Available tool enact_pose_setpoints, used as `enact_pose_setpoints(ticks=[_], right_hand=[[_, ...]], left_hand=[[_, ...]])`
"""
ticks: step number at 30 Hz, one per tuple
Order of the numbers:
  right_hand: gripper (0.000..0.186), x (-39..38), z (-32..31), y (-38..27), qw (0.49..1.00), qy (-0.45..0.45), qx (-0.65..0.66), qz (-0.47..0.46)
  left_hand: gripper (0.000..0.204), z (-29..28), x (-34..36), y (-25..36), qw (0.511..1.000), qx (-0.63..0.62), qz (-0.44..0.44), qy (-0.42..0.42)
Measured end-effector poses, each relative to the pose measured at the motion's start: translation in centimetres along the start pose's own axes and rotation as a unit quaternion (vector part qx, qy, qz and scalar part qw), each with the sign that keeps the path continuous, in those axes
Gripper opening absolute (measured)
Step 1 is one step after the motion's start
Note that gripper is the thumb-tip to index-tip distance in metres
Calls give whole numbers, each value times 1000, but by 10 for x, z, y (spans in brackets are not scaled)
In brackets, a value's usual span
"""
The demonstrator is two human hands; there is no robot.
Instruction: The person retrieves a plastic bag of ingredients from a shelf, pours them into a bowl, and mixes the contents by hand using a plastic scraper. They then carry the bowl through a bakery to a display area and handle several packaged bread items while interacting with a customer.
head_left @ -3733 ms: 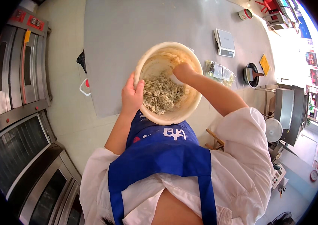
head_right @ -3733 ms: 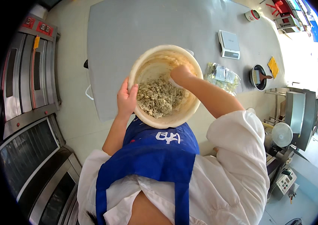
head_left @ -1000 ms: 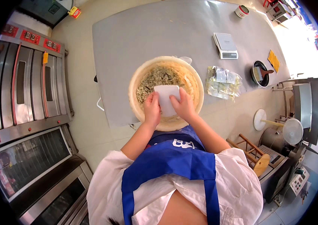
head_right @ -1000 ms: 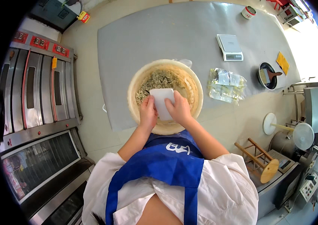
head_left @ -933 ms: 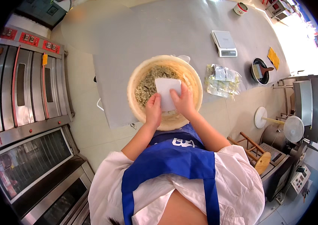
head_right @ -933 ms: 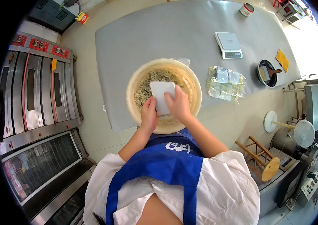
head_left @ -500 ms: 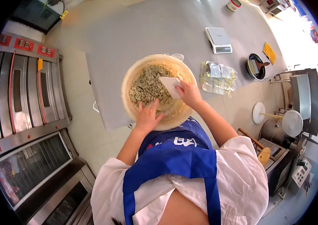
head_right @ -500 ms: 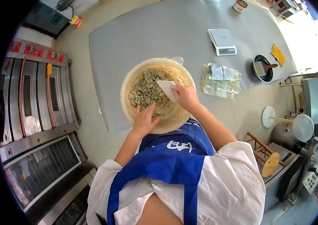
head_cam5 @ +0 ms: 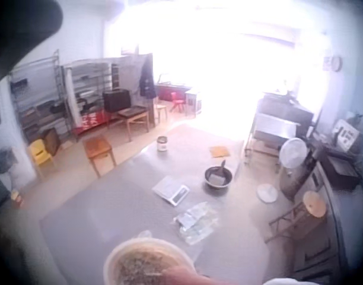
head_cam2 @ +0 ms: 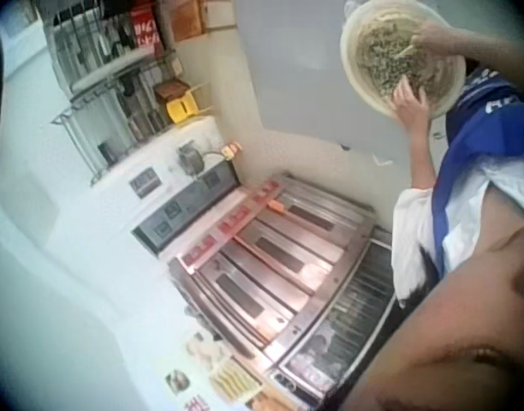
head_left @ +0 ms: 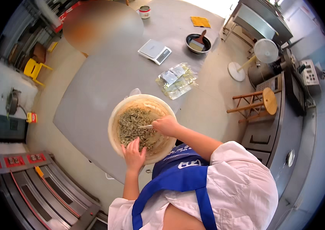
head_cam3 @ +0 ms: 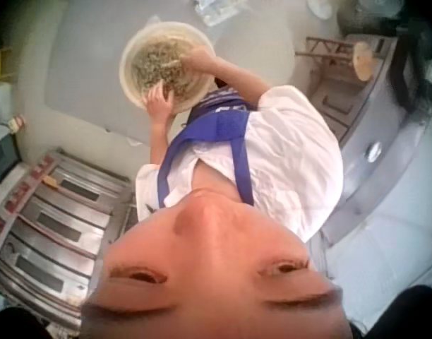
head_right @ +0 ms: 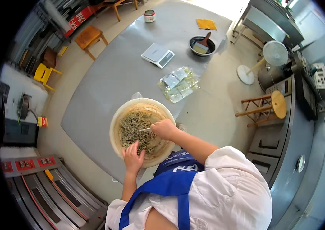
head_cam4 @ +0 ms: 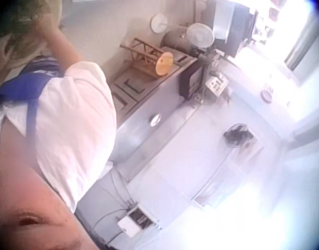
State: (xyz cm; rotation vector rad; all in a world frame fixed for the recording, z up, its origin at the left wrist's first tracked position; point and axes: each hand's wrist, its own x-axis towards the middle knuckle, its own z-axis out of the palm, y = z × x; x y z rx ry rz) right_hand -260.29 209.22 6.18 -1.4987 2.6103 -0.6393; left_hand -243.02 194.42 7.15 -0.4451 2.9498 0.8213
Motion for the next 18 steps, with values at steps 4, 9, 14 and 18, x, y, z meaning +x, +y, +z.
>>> enact_pose_setpoints(ticks=[4, 9, 14, 18], right_hand=[[9, -11, -58, -17, 977, 195, 77, -45], [13, -32, -60, 23, 990, 79, 90, 73], [22, -45, -114, 50, 927, 149, 310, 152], [21, -107, -156, 134, 881, 113, 408, 212]], left_hand=[[65, -6, 1, -8, 982, 87, -43, 159], [68, 43, 2, -57, 922, -139, -193, 305], [61, 63, 16, -67, 801, -373, -280, 376], [59, 62, 41, 17, 833, 59, -312, 453]])
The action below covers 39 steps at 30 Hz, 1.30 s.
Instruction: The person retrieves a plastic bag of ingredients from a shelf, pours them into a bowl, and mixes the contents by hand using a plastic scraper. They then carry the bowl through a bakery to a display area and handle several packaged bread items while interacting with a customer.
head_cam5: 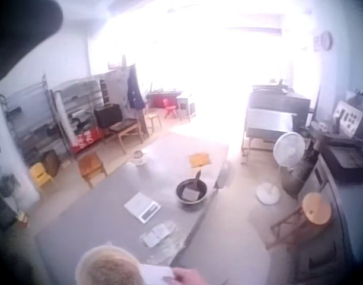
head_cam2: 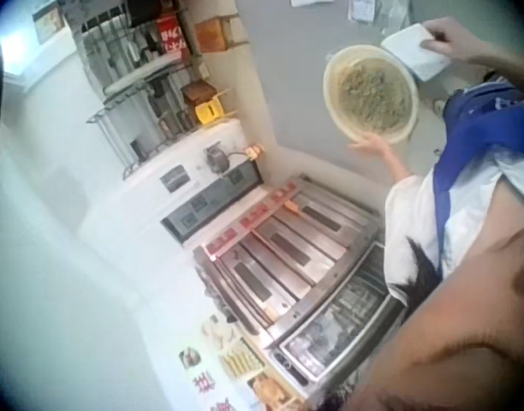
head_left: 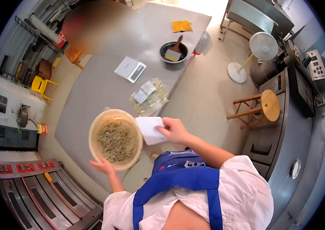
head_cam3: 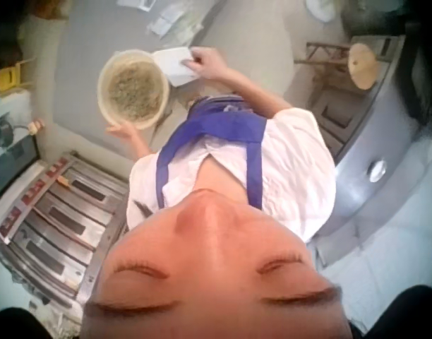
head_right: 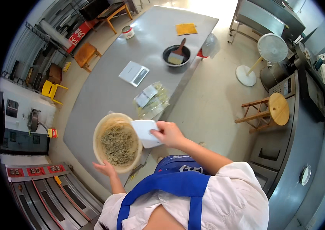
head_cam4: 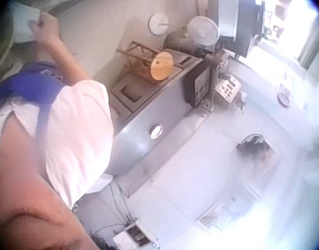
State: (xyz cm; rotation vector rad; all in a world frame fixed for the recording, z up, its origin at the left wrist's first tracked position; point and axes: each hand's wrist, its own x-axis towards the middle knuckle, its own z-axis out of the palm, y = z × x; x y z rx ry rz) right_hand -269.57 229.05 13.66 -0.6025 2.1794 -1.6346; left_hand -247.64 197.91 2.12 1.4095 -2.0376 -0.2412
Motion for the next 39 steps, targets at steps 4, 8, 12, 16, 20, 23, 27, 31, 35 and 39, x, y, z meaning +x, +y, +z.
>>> enact_pose_setpoints(ticks=[4, 8, 12, 16, 20, 23, 27, 31, 35, 39], right_hand=[[21, -24, -105, 64, 976, 85, 141, 144], [23, -41, -198, 88, 959, 122, 190, 172], [20, -32, -281, 126, 943, 195, 191, 192], [19, 2, -363, 200, 841, 379, 326, 205], [14, 62, -467, 228, 787, 437, 374, 221], [13, 114, -551, 205, 769, 501, 353, 181], [12, 170, -652, 201, 779, 556, 274, 90], [15, 225, -729, 215, 725, 600, 319, 115], [18, 294, -811, 249, 691, 598, 388, 122], [21, 383, -921, 292, 703, 582, 401, 79]], left_hand=[[57, 6, -59, 119, 976, -22, 215, -27], [38, 28, -122, 241, 889, -38, 405, -211], [14, 96, -154, 333, 743, -112, 514, -414], [13, 176, -165, 448, 686, -140, 576, -422], [17, 276, -183, 564, 645, -106, 609, -449], [25, 330, -207, 684, 599, -46, 633, -488], [35, 384, -235, 844, 523, 96, 658, -534], [39, 417, -261, 975, 457, 39, 723, -517], [40, 492, -287, 1063, 437, -84, 702, -556], [41, 591, -279, 1113, 457, 111, 661, -585]])
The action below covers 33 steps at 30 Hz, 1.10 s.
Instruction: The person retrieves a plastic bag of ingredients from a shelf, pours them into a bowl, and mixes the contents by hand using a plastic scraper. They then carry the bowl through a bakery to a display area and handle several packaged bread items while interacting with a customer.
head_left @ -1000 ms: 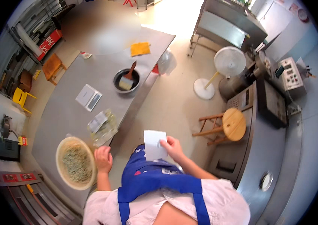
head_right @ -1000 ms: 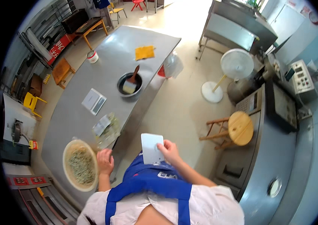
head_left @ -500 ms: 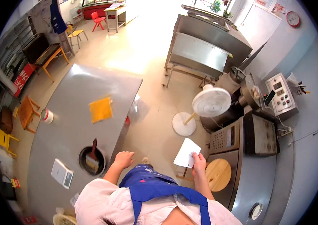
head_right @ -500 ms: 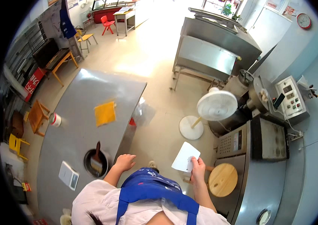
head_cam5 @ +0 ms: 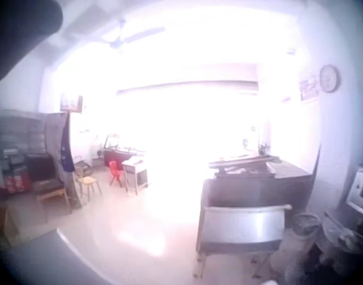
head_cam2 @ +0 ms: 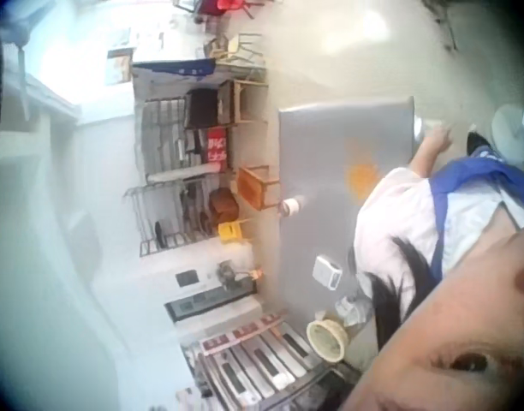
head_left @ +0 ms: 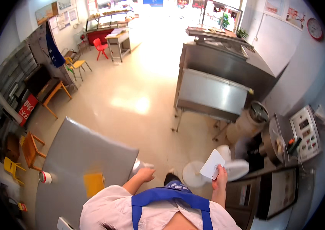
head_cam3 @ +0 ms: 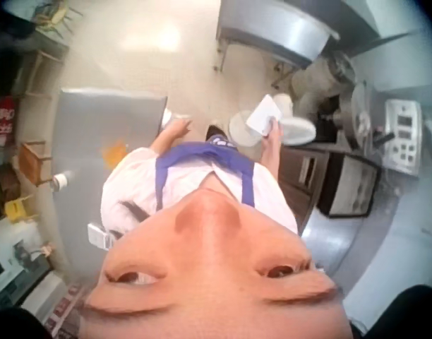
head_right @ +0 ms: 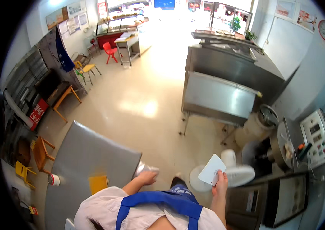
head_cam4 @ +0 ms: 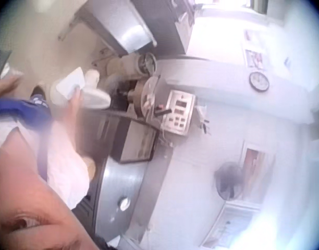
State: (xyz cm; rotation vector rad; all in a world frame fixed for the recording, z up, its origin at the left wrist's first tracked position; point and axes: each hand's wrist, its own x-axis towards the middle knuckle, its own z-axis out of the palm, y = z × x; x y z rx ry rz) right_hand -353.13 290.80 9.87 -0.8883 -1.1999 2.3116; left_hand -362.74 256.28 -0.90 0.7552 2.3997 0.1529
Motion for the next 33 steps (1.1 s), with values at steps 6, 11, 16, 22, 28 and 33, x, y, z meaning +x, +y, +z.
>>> enact_pose_setpoints(ticks=[6, 11, 16, 22, 28, 33], right_hand=[[22, 161, 182, -47, 994, -106, 27, -21], [16, 215, 325, -52, 980, -198, 13, -24], [13, 273, 417, -9, 934, -253, -204, -147], [11, 404, 543, 55, 929, -218, -276, -115], [10, 512, 689, 75, 933, -238, -250, -101], [9, 633, 786, 120, 939, -216, -245, -109]], left_hand=[[34, -65, 21, -128, 966, -137, -140, 167], [25, -79, 69, -206, 863, -195, -333, 326], [35, -94, 109, -277, 911, -257, -321, 17], [38, -130, 272, -456, 928, -313, -186, 73], [44, -370, 457, -509, 884, -380, -228, 149], [42, -517, 541, -554, 898, -356, -169, 194]])
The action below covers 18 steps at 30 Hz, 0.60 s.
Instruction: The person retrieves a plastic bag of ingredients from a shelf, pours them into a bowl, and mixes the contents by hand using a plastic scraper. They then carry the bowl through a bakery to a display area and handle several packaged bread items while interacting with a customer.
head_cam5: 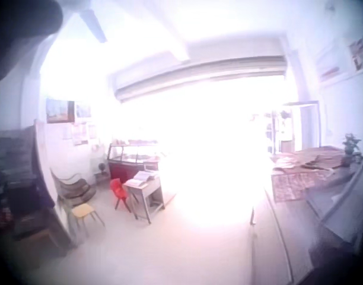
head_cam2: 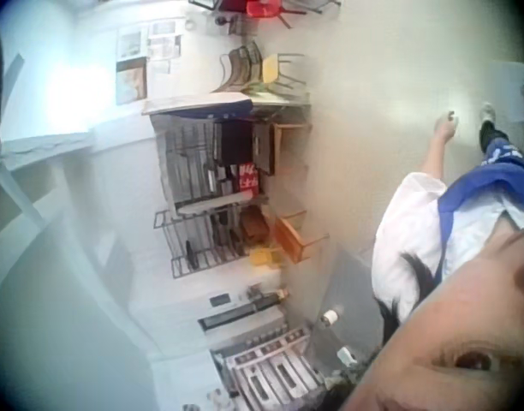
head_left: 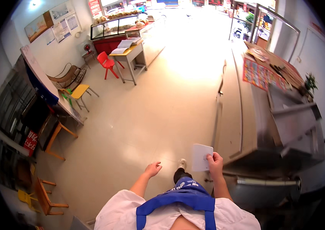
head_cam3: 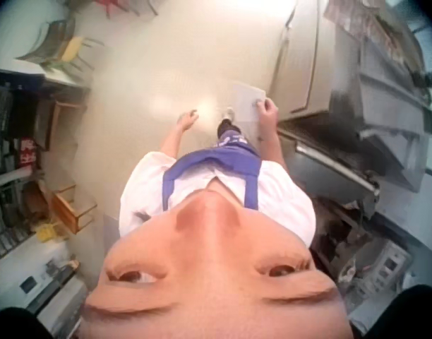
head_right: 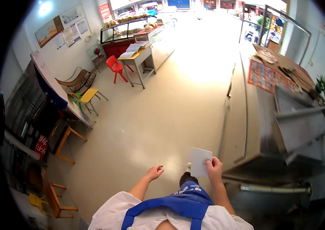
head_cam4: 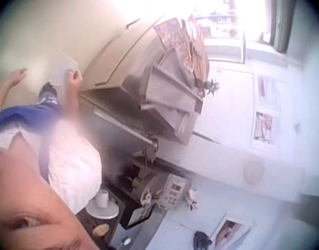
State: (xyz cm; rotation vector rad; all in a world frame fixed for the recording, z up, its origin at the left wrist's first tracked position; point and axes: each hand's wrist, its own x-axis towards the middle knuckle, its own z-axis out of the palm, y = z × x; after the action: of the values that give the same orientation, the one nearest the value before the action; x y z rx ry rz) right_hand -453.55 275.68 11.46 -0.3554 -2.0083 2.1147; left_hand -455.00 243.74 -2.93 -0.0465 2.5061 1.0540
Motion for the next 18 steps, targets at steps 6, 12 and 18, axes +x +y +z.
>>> enact_pose_setpoints(ticks=[6, 12, 18], right_hand=[[12, 226, 71, 30, 999, 20, -17, 43], [12, 422, 222, -3, 985, -157, -78, -5], [15, 561, 366, -6, 951, -304, -55, -25]], left_hand=[[46, -20, 72, -124, 978, 47, -203, -18], [42, -120, 94, -168, 892, -8, -448, -60], [40, -160, 244, -148, 875, -99, -471, -45]])
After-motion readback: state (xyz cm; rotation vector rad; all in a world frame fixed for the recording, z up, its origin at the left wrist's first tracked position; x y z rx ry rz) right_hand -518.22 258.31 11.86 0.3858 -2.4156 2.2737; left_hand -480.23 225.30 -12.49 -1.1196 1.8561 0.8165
